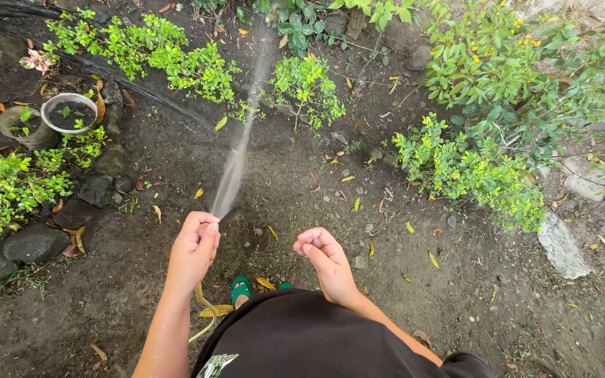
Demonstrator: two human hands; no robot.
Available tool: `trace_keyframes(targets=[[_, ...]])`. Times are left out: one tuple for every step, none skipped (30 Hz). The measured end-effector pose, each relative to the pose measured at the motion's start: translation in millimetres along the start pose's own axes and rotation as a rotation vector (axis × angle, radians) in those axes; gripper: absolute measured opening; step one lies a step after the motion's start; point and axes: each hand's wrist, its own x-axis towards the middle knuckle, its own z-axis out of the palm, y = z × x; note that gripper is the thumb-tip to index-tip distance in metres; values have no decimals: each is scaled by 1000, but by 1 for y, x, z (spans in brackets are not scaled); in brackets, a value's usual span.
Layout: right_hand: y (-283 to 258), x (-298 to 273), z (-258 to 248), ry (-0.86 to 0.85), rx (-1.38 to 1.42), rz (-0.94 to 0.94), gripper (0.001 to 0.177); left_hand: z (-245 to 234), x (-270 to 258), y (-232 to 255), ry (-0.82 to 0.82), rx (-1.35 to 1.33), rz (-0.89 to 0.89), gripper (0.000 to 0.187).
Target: Watering various potted and ground plants in a garden using a hose
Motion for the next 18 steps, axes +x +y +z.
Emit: trace_keyframes(targets=[[-1,0,0,1,-1,0,19,-1,1,-2,-1,-1,0,12],[-1,0,0,5,-8,3,19,-1,2,-5,-10,-12,-9,13],[-2,0,0,9,-16,6,20,-1,4,-7,-19,-23,-18,14],[-3,0,0,10,-17,6,20,-2,6,-11,-21,-24,-18,14],[-4,0,1,18,-11,6,20,-2,9,-15,1,-34,-3,14],[-5,0,2,25,-4,8,20,-3,11,-19,24,-42,12,14],[-4,0,1,25,-4,8,20,-2,11,-15,25,-43,12,14],[-4,0,0,31,-9,10,20,-2,11,-11,20,-21,4,14],[-3,0,-1,37,-15,11,20,-2,11,-7,16,1,-4,15],[-5,0,0,34,-16,13,20,-2,12,-9,19,0,-6,15],[-6,0,0,37,-16,12,20,-2,13,-10,-14,-8,0,13],[-7,0,1,40,-15,13,20,-2,13,-12,-47,-16,5,12],[-7,0,0,38,-15,16,20,-1,13,-10,-44,-17,2,12],[-7,1,0,36,-13,9,19,-1,13,-7,-28,1,-10,12],[-7,2,0,33,-10,2,19,0,13,-4,-13,19,-22,12],[-7,2,1,37,-11,2,19,-1,13,-2,-16,18,-22,12],[-6,3,1,33,-17,1,19,-2,13,0,13,40,-52,15],[-5,2,2,37,-23,1,19,-2,14,2,34,64,-82,19]])
